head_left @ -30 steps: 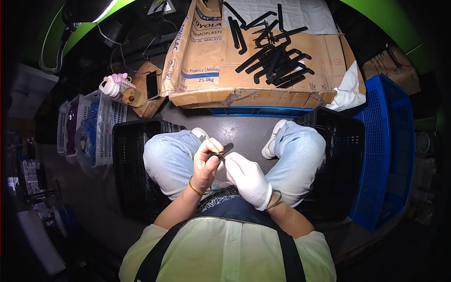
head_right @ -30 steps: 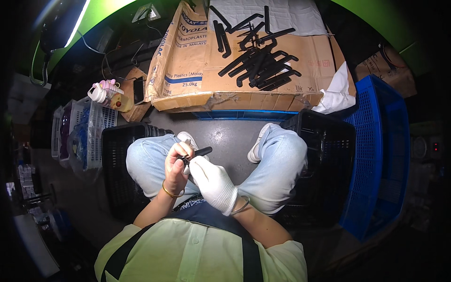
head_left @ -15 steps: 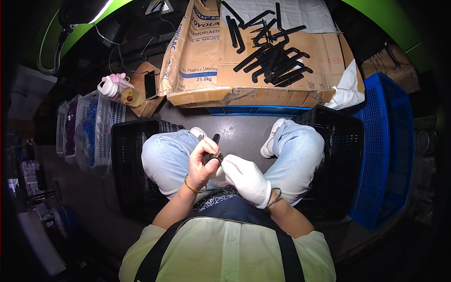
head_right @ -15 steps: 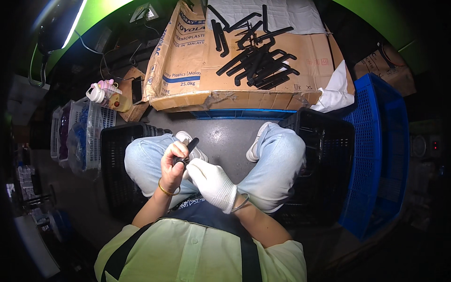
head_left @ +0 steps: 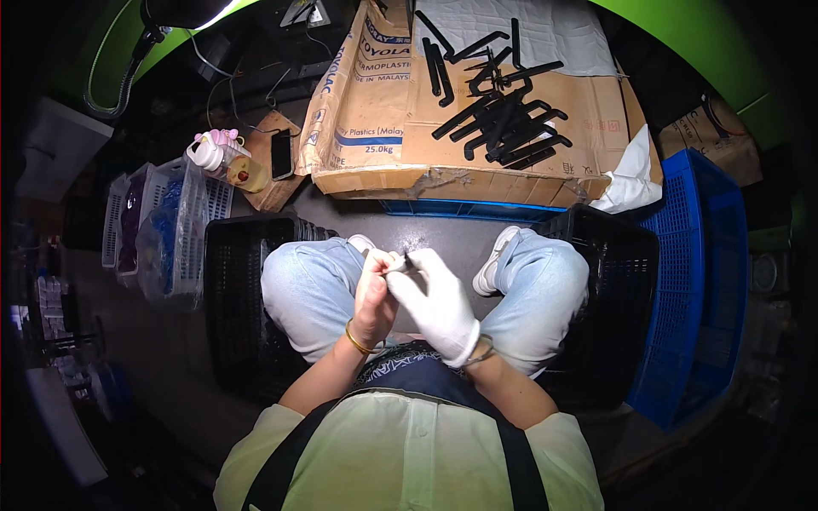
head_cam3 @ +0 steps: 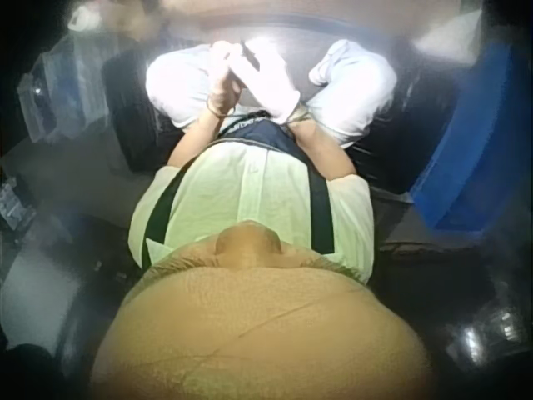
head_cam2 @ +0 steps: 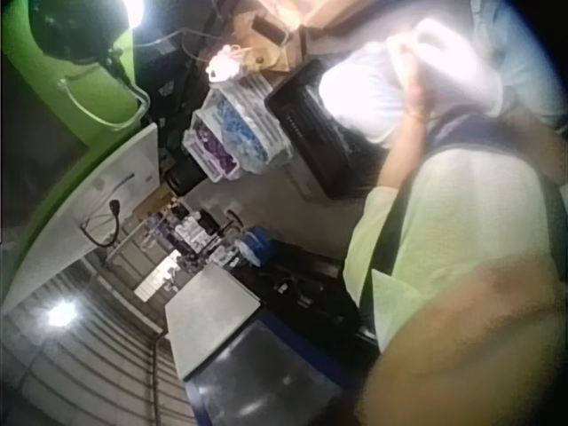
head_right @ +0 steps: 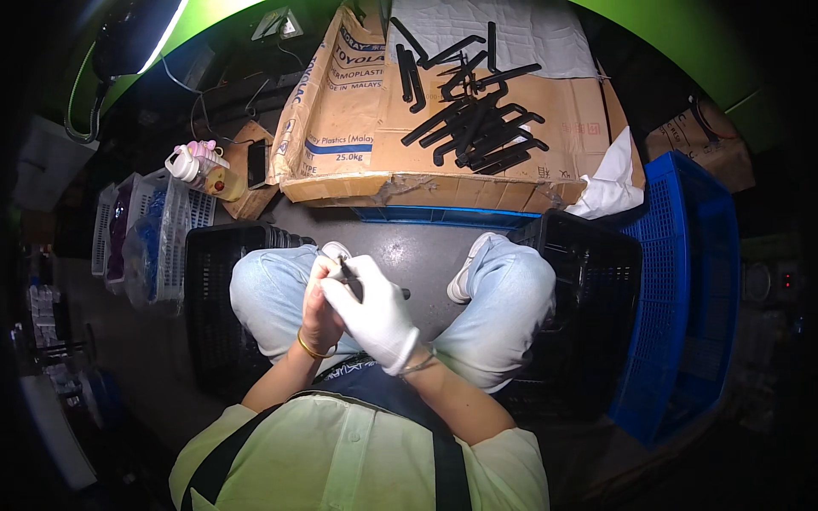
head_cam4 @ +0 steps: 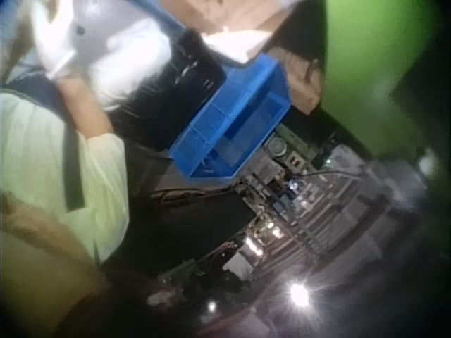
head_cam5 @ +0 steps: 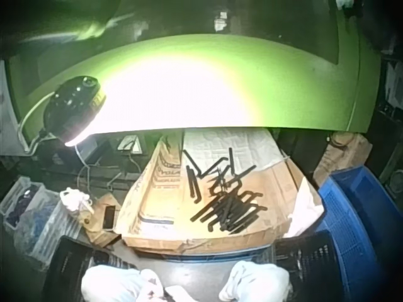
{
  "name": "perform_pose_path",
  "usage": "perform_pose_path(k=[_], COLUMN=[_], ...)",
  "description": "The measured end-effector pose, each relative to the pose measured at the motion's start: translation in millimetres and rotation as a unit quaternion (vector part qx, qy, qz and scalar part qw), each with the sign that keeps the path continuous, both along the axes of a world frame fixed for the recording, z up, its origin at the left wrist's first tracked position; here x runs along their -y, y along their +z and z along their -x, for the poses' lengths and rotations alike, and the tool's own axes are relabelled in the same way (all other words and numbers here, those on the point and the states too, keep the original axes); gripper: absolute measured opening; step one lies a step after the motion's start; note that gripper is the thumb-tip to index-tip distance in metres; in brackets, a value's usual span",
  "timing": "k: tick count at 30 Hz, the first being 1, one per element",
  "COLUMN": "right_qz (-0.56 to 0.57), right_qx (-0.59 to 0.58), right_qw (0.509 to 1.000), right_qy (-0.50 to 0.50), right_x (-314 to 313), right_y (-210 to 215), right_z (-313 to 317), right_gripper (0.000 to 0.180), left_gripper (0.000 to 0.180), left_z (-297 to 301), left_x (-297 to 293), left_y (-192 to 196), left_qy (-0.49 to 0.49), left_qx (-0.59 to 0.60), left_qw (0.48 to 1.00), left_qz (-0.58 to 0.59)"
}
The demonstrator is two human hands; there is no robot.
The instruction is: Assembling plastic end caps onto black metal handle pipes.
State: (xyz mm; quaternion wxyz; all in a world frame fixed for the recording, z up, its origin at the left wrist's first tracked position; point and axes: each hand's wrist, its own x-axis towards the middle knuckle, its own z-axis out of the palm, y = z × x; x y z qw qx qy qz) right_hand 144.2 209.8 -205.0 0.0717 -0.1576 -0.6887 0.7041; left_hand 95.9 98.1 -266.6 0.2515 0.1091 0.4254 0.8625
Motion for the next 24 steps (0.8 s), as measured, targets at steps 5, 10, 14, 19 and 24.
perform_pose_path(k=[5,10,14,19,24], right_qz=[-0.028,-0.239,-0.286,-0.302,-0.306], right_qx=[-0.019,0.101,0.058,0.06,0.057], right_qw=[0.999,0.952,0.945,0.945,0.946], right_qy=[-0.018,0.16,0.145,0.107,0.086], right_x=[-14.1,-4.3,3.3,3.7,5.3], right_y=[-22.6,-26.1,-38.5,-42.5,-46.2], right_z=[-1.4,-43.8,-65.8,-66.3,-68.7], right_gripper=[0.018,0.026,0.03,0.029,0.03], left_gripper=[0.041,0.065,0.067,0.067,0.068], left_z=[16.6,42.0,41.6,33.3,25.4], left_x=[3.6,10.1,6.1,-5.8,-10.4], left_y=[6.1,4.9,4.0,17.0,14.9], left_qy=[0.001,-0.086,-0.154,-0.082,-0.058], left_qx=[0.115,0.313,0.34,0.264,0.237], left_qw=[0.98,0.896,0.864,0.928,0.942], left_qz=[-0.162,-0.304,-0.337,-0.25,-0.23])
